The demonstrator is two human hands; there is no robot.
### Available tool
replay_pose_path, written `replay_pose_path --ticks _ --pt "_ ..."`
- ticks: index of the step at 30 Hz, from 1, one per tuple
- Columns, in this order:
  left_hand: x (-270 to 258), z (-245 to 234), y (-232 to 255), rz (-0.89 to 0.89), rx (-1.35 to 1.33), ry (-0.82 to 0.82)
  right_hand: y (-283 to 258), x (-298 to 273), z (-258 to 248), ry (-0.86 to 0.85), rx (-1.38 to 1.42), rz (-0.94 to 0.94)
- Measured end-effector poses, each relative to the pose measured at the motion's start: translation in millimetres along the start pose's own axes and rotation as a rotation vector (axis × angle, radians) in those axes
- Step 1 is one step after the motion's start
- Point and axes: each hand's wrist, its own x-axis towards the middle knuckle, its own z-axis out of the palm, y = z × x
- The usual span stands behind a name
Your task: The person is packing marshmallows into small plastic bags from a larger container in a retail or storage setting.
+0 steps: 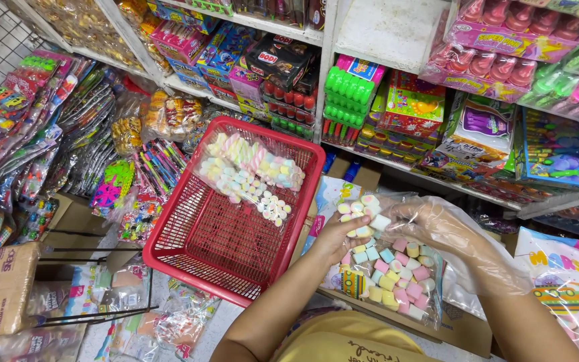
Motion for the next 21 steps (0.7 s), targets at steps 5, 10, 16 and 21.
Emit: replay_pose_path --ticks 5,10,16,21 --pt "-5 -1 4 0.01 0.03 -0.009 -30 -18 -14 0.05 -0.068 0.046" --pt "-5 -5 2 -0.004 0.083 -0.04 5 -12 -5 -0.005 -0.057 0.067" --pt "-11 2 6 -0.156 0.109 0.072 36 -4 7 -0.174 -0.177 -0.17" --pt "-6 1 3 -0.172 0.126 0.09 -61 -26 -28 -0.132 0.744 0.454"
